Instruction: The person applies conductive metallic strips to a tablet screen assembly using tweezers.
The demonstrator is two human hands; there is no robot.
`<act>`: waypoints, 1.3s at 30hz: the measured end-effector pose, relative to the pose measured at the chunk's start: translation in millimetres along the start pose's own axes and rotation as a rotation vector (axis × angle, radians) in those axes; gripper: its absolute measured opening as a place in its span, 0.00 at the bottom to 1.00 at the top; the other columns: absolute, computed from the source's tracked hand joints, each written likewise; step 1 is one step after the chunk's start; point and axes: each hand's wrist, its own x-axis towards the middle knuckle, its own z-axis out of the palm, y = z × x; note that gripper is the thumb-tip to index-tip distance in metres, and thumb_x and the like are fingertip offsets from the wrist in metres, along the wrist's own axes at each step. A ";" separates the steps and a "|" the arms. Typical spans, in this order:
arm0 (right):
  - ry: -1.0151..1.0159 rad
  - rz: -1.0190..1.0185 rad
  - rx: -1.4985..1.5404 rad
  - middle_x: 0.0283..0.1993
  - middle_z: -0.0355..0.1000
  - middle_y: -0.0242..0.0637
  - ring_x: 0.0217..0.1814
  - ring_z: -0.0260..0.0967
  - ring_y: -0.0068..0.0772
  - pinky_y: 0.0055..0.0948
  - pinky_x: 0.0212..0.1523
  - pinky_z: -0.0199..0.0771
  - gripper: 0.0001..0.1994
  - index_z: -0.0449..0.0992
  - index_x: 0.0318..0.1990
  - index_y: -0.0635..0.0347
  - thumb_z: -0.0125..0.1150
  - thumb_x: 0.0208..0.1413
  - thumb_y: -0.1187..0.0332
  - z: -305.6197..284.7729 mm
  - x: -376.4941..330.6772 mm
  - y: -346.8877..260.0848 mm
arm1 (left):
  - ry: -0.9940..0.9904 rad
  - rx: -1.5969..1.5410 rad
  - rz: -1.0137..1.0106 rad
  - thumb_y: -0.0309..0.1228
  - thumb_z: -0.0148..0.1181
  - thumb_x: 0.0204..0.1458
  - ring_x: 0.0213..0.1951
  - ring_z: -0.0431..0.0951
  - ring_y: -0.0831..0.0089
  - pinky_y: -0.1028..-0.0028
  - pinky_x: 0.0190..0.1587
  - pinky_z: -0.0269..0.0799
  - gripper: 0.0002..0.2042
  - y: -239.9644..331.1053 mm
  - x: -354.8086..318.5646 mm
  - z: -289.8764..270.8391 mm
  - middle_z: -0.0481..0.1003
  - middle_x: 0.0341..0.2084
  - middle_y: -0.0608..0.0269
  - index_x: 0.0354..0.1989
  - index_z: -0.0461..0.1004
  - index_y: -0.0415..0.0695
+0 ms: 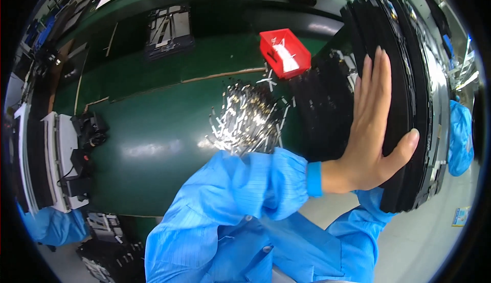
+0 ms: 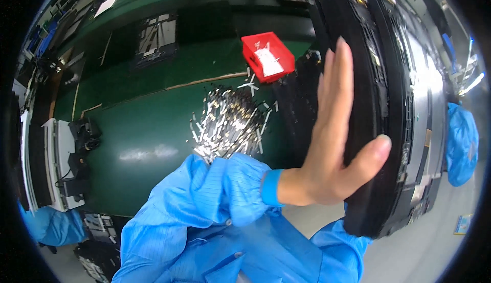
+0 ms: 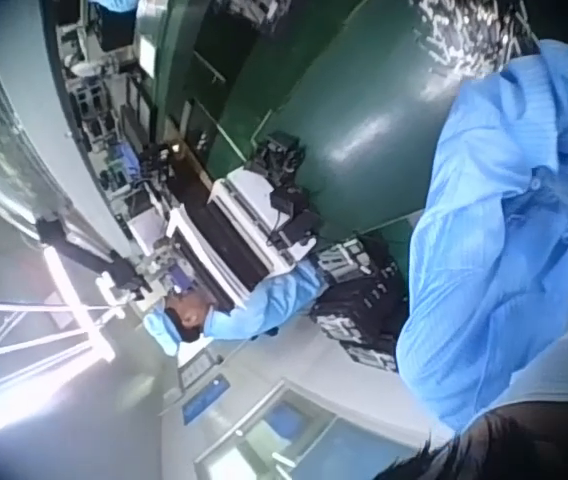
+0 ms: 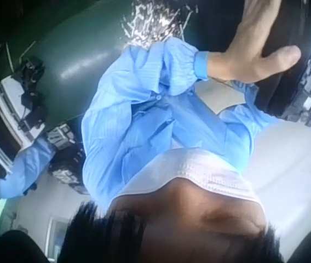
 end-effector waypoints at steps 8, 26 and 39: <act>-0.080 0.045 0.283 0.60 0.60 0.44 0.62 0.57 0.35 0.28 0.62 0.52 0.24 0.58 0.60 0.71 0.34 0.66 0.58 70.4 4.7 84.4 | 0.046 -0.512 -0.127 0.49 0.48 0.51 0.68 0.37 0.60 0.65 0.66 0.30 0.43 37.9 -66.8 -123.9 0.36 0.67 0.49 0.67 0.33 0.38; -0.315 -0.077 -0.227 0.67 0.49 0.49 0.69 0.48 0.42 0.32 0.64 0.48 0.23 0.60 0.60 0.65 0.34 0.65 0.58 169.3 80.8 184.2 | 0.743 0.076 -0.561 0.56 0.38 0.52 0.67 0.43 0.61 0.65 0.66 0.37 0.41 63.1 -260.7 -305.0 0.38 0.67 0.54 0.67 0.35 0.43; 0.179 -0.121 -1.326 0.19 0.68 0.48 0.22 0.68 0.49 0.37 0.23 0.66 0.09 0.72 0.28 0.64 0.59 0.52 0.67 127.4 73.4 127.1 | 0.933 0.220 -0.650 0.48 0.26 0.59 0.66 0.47 0.64 0.67 0.67 0.39 0.30 65.9 -246.8 -284.2 0.44 0.66 0.60 0.68 0.41 0.49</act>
